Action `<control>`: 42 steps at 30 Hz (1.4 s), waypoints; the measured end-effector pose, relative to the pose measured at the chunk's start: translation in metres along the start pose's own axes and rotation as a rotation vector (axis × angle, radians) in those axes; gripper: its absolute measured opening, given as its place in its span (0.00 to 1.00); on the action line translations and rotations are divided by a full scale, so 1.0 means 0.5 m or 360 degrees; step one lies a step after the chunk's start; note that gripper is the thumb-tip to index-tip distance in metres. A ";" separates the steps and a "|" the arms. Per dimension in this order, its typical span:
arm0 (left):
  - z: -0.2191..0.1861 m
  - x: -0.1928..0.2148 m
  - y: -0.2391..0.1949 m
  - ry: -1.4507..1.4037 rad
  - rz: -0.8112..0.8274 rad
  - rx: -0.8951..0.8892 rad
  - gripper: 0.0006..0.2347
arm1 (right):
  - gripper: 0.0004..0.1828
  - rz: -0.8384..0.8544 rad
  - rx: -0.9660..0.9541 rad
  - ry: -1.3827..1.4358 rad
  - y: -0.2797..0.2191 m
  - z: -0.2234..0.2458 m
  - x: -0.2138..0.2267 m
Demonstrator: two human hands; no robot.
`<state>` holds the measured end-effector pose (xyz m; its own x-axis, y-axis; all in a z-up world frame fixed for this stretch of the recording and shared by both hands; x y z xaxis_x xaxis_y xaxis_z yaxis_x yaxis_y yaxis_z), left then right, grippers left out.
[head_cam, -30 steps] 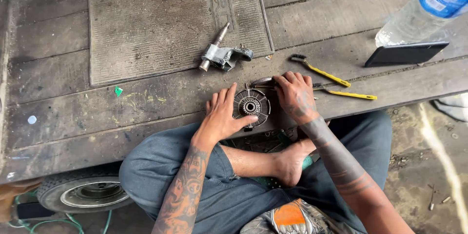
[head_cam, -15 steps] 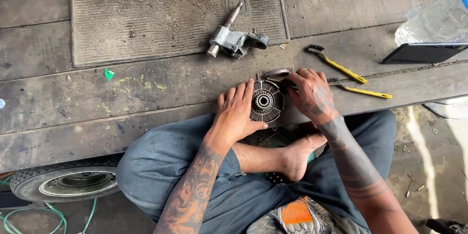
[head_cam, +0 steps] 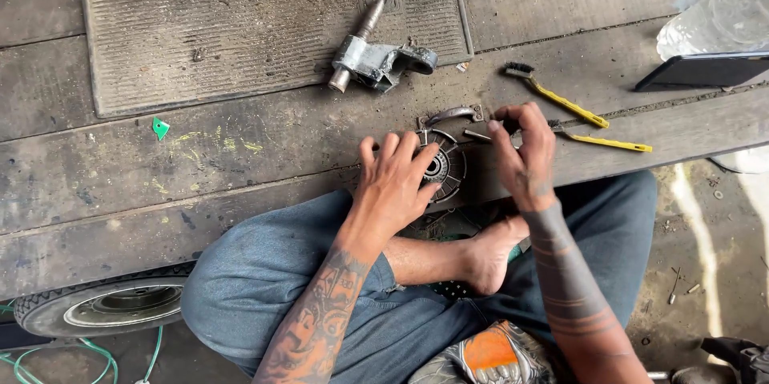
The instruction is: The person uses a metal rod to clean the inner grooves of a circular mechanical part. They then switch to a yellow-handled wire brush to scrub the exterior and interior surfaces of the same part while sitting on the ground.
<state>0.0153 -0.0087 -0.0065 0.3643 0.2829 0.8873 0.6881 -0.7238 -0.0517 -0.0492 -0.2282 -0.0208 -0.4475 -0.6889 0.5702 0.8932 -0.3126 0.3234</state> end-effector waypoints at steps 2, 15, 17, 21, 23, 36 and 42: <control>0.009 -0.017 0.002 0.0002 -0.0013 -0.0023 0.24 | 0.06 -0.0006 -0.0127 0.0150 -0.032 -0.001 -0.024; 0.011 0.016 0.005 -0.0239 0.0140 0.0061 0.23 | 0.52 0.0921 0.0092 -0.0172 -0.066 -0.001 -0.015; 0.014 0.016 0.004 -0.0239 0.0139 0.0058 0.23 | 0.50 0.0866 0.0154 -0.0197 -0.074 -0.016 -0.020; 0.016 0.019 0.006 -0.0269 0.0152 0.0049 0.22 | 0.48 0.0694 0.0248 -0.0257 -0.085 -0.001 -0.020; 0.015 0.013 0.004 -0.0202 0.0119 0.0019 0.22 | 0.48 0.0652 0.0246 -0.0236 -0.085 -0.002 -0.025; -0.005 -0.044 -0.011 0.0385 -0.0410 -0.0132 0.21 | 0.45 0.0430 0.0334 -0.0243 -0.088 0.004 -0.031; -0.011 -0.054 -0.004 0.0339 -0.0551 -0.0012 0.21 | 0.46 0.0410 0.0355 -0.0270 -0.093 -0.001 -0.031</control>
<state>0.0008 -0.0182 -0.0276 -0.0268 0.3747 0.9268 0.7422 -0.6136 0.2695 -0.0837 -0.2031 -0.0450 -0.2274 -0.6024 0.7651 0.9540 0.0198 0.2991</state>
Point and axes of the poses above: each hand's wrist, its own y-axis towards the middle knuckle, its own x-axis out of the back of the hand, z = x × y, the point moved 2 cm from there along y, towards the middle knuckle, and after that the axes turned 4 degrees about x, right-handed, at the moved point
